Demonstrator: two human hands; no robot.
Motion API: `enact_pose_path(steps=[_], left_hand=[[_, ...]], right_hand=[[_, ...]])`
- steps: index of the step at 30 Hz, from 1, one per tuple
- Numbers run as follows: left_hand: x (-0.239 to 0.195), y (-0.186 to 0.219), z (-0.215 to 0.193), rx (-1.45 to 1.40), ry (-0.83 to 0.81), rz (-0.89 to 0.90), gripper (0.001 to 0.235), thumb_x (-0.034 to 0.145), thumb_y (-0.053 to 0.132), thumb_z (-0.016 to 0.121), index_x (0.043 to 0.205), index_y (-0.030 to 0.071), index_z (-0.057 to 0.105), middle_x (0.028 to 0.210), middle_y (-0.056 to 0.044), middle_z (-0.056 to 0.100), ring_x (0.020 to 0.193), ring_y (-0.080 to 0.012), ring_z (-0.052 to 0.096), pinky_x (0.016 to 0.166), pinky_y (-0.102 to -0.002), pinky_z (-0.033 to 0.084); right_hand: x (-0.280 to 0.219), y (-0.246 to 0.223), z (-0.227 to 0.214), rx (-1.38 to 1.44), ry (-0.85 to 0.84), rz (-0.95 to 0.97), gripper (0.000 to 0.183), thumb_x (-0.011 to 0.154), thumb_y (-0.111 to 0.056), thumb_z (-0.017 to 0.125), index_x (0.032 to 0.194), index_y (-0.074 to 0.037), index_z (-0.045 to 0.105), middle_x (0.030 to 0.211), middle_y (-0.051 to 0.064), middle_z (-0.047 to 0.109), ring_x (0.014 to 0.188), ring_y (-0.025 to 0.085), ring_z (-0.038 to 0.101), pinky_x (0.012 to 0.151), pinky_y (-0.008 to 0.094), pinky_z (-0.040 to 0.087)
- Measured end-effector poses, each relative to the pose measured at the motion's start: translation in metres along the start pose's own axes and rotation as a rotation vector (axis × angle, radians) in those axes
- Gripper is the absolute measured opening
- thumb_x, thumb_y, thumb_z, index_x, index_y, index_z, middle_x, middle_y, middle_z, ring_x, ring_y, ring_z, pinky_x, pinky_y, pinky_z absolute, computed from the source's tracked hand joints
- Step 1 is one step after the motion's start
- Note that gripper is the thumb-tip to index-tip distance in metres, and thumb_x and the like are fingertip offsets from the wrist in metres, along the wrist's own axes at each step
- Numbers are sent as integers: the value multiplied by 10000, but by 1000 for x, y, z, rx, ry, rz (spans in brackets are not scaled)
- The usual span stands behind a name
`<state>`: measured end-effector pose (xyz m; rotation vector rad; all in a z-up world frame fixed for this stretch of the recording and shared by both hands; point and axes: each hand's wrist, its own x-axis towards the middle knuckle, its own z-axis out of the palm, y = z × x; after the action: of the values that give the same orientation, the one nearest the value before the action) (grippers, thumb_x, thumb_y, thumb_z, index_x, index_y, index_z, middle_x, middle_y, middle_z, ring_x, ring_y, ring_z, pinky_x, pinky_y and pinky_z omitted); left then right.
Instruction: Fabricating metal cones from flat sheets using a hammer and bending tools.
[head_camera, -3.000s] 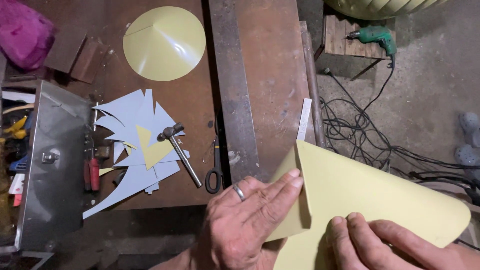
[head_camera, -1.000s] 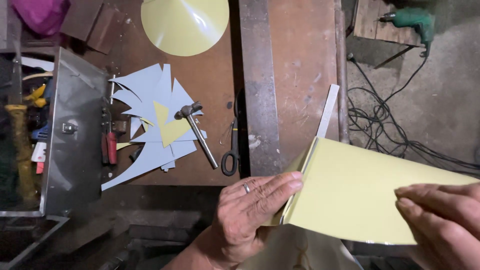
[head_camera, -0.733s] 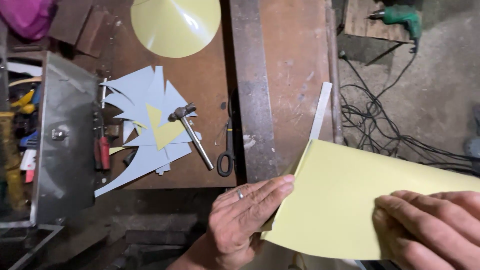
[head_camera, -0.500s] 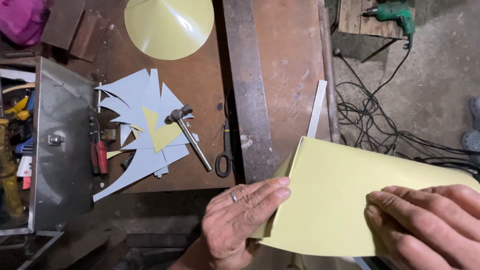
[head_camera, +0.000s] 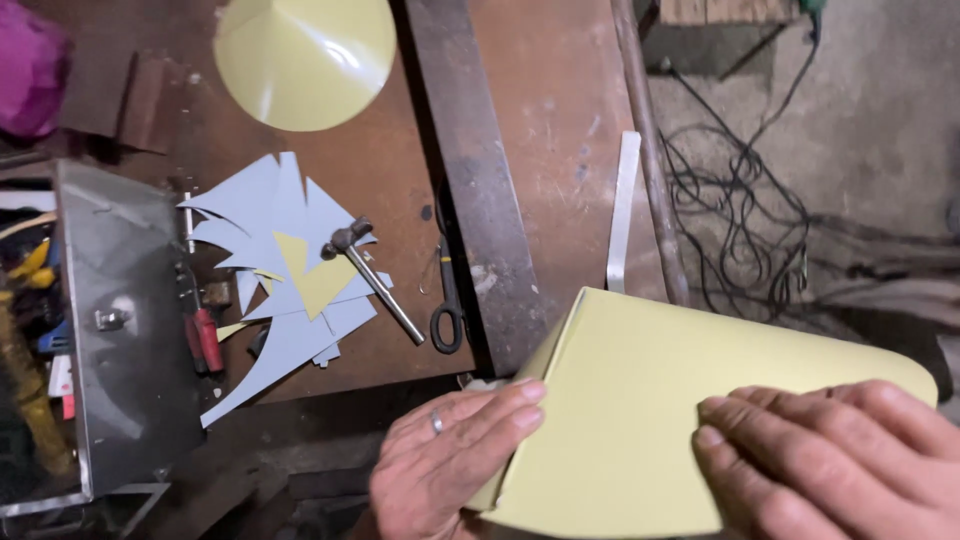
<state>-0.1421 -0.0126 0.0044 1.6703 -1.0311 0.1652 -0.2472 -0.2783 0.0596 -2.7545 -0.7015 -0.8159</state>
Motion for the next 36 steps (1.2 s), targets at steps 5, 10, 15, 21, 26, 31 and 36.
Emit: enact_pose_path(steps=[5,10,15,21,26,31,36], left_hand=[[-10,-7,-26,-60,-139,40,464,1077,375,522,1253,-33,654,1181,-237,757,1110,-326,809,913,-438,672],[-22,-10,-29,-64,-104,-44,386,1074,303,630,1303,-6,660,1230,-214,769,1148,-318,819,935,-427,676],[-25,-36,-43,-205,-32,-4,375,977,116,693,1244,-139,627,1163,-245,754,1075,-399,811,940,-468,680],[-30,-50,-56,-217,-83,31,434,874,87,780,1193,-165,628,1104,-271,731,1071,-436,779,953,-483,655],[-26,-43,-53,-258,-87,14,438,858,82,762,1189,-174,630,1106,-275,745,1073,-415,791,951,-478,651],[-19,-31,-45,-190,-81,-19,392,894,86,763,1199,-138,661,1117,-266,766,1091,-359,810,956,-435,663],[-3,-15,-35,-144,-164,13,389,915,168,747,1222,-63,686,1178,-226,761,1106,-311,812,920,-380,652]], right_hand=[[6,-32,-5,47,-34,186,132,833,-99,791,922,-168,722,925,9,757,846,170,735,723,313,541],[5,-20,-7,123,-67,243,150,840,-209,780,964,-145,725,962,35,754,926,207,740,848,386,574],[24,-10,-5,202,-138,246,267,791,-222,717,1017,-81,738,980,94,741,973,247,748,891,407,586],[25,-17,1,210,-227,254,328,737,-192,706,1030,-54,752,1000,124,746,969,253,756,842,405,590],[20,-14,5,221,-169,209,248,791,-156,697,1009,-50,749,984,122,747,945,243,753,819,391,588],[2,1,8,274,-131,163,335,758,-244,673,1013,-39,742,980,136,746,947,272,752,827,404,586],[-24,25,8,370,-148,217,575,706,-424,666,1062,25,708,980,181,727,931,279,749,813,390,582]])
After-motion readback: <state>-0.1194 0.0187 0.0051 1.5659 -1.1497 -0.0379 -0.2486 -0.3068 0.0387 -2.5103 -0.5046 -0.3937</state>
